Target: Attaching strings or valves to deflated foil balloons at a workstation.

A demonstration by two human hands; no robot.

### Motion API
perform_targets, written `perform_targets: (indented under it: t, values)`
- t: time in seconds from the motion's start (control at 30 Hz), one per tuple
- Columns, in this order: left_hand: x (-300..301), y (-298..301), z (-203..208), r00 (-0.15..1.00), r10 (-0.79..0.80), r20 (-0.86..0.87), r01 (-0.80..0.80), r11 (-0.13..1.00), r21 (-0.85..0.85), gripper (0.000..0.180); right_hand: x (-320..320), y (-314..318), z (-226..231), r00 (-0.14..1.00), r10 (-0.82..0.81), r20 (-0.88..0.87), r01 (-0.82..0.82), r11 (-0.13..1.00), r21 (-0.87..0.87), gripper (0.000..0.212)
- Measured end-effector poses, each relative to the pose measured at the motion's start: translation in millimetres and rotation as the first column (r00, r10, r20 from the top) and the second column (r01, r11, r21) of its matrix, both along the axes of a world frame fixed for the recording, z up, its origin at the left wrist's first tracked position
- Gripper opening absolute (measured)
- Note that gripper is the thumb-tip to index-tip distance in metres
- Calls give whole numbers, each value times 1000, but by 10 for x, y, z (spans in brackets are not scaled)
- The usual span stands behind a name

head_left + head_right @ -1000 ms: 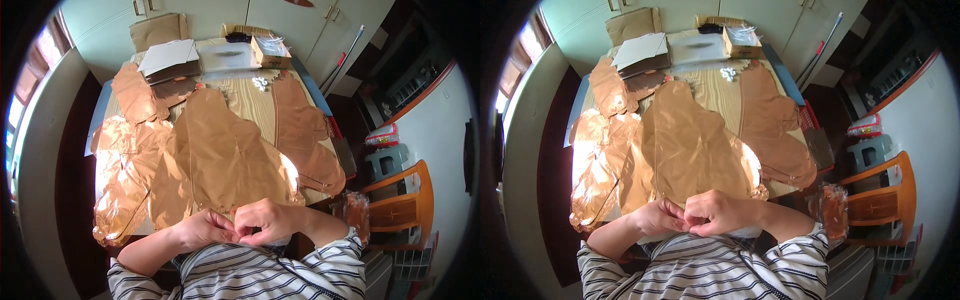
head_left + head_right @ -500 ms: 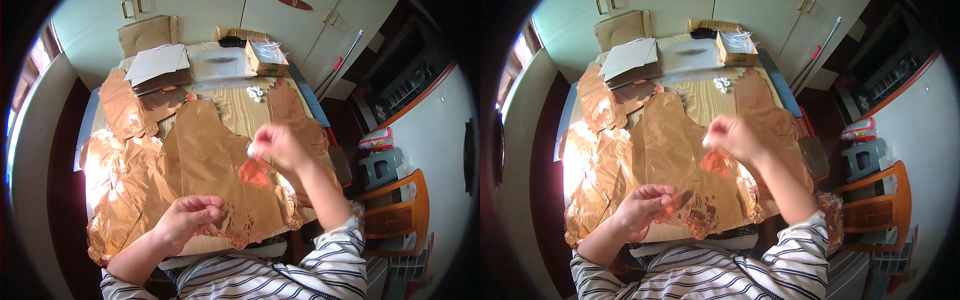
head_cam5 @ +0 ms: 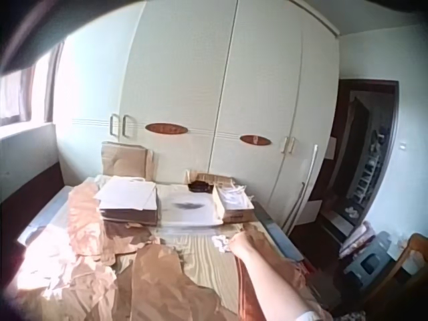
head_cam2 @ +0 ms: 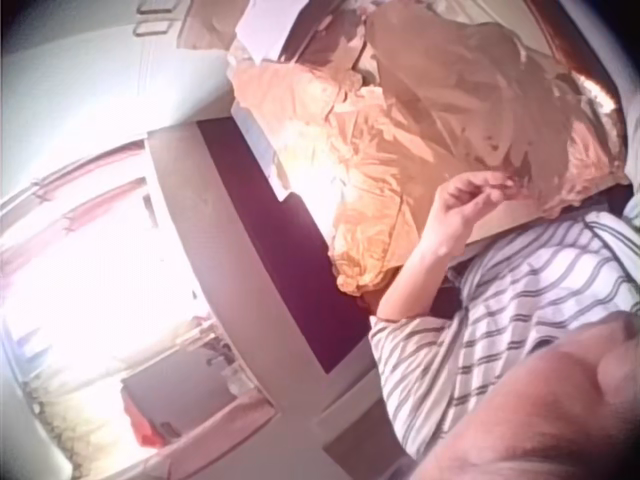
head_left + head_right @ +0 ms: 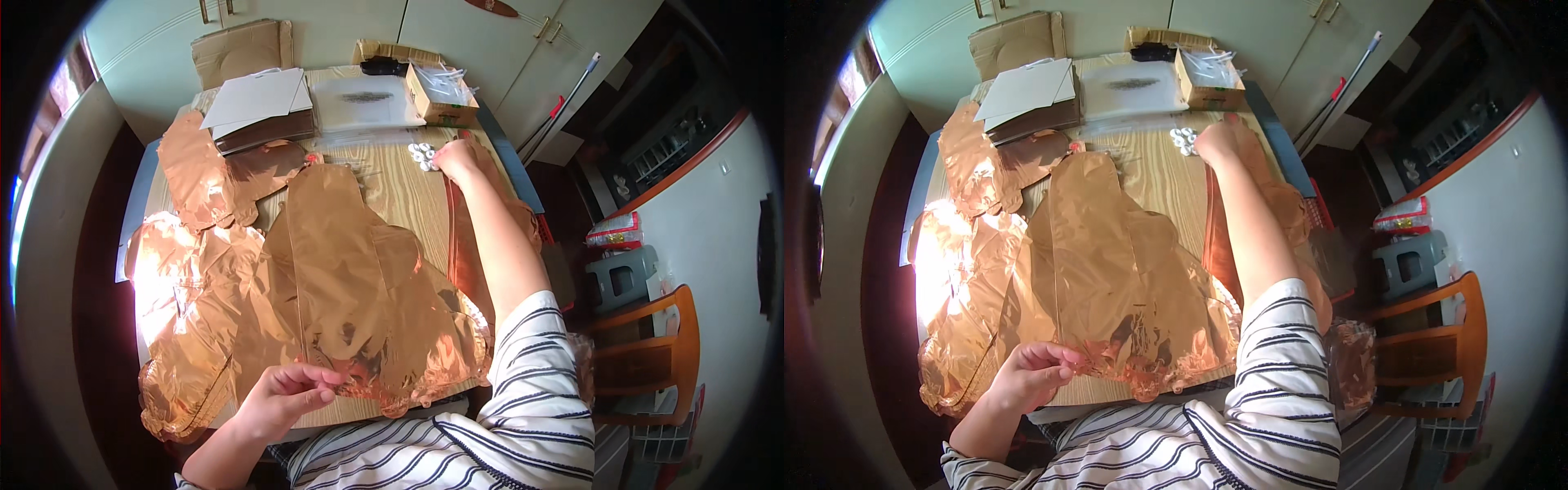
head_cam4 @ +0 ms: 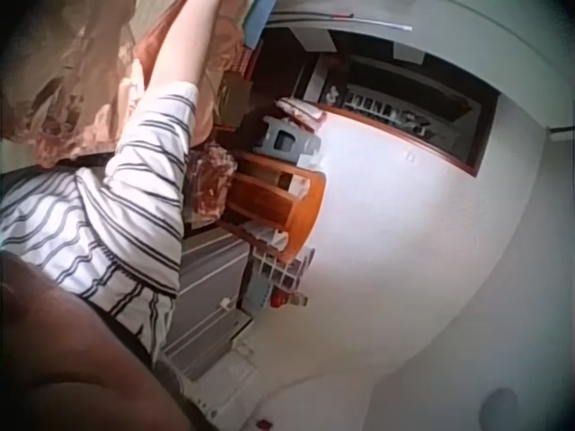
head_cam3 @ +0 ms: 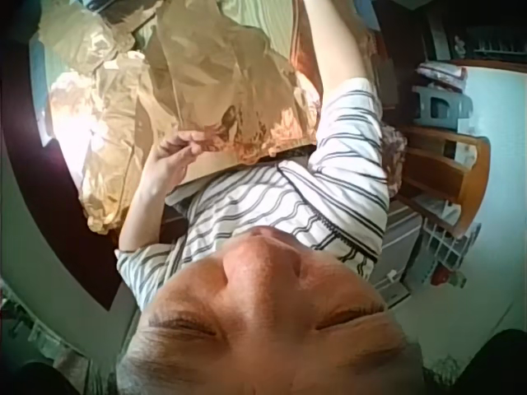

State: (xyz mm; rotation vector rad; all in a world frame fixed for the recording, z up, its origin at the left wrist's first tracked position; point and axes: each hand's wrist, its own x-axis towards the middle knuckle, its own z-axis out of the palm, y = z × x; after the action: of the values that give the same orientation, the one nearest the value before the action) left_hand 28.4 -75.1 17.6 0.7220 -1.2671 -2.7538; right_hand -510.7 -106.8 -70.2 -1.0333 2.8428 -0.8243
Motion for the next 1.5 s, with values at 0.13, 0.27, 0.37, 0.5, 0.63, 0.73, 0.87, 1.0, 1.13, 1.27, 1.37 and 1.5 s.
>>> perform_targets:
  t: [0.13, 0.27, 0.37, 0.5, 0.63, 0.73, 0.87, 1.0, 1.13, 1.27, 1.37, 1.5]
  values:
    - [19, 34, 26, 999, -9, -48, 9, 1000, 1, 21, 101, -27, 2, 995, -93, 46, 92, 996, 17, 8]
    - [17, 84, 105, 996, -18, -82, 17, 1000, -14, 21, 184, 77, 109, 995, -91, 47, 92, 996, -12, 10]
    - [66, 92, 122, 997, -53, -56, 51, 998, -28, 19, 283, 399, 288, 998, -6, -68, -1, 995, -102, 16]
    - [330, 165, 181, 972, -234, -19, 223, 944, -244, 18, 1399, 1061, 859, 912, 270, -310, -327, 933, -148, 16]
    - [638, 349, -29, 824, -567, 4, 493, 712, -501, 21, 2893, 2235, 1627, 528, 723, 445, -711, 663, -234, 10]
    - [730, 541, -247, 809, -524, 266, 546, 501, -672, 22, 3556, 2717, 1168, 45, 820, 571, -890, 293, -351, 11]
    - [785, 469, -1381, 712, -297, 636, 701, 348, -622, 30, 4185, 2815, -348, 582, 523, 623, -678, 735, 17, 25]
    - [830, 369, -1857, 729, -286, 621, 651, 570, -501, 43, 4352, 2749, -1311, 646, 542, 537, -661, 749, 40, 31]
    - [1078, 564, -2595, 866, -316, 388, 491, 386, -781, 28, 4364, 2596, -1697, 414, 440, 797, -675, 736, -56, 33]
    - [1090, 675, -2661, 879, -117, 462, 449, 529, -720, 26, 4425, 2585, -1725, 313, 427, 848, -702, 706, -96, 34]
    - [1065, 669, -2575, 863, -68, 500, 414, 663, -624, 26, 4405, 2533, -1666, 287, 384, 878, -694, 714, -86, 32]
    - [1020, 711, -2485, 900, -60, 431, 392, 544, -742, 26, 4377, 2563, -1660, 285, 447, 848, -718, 686, -120, 29]
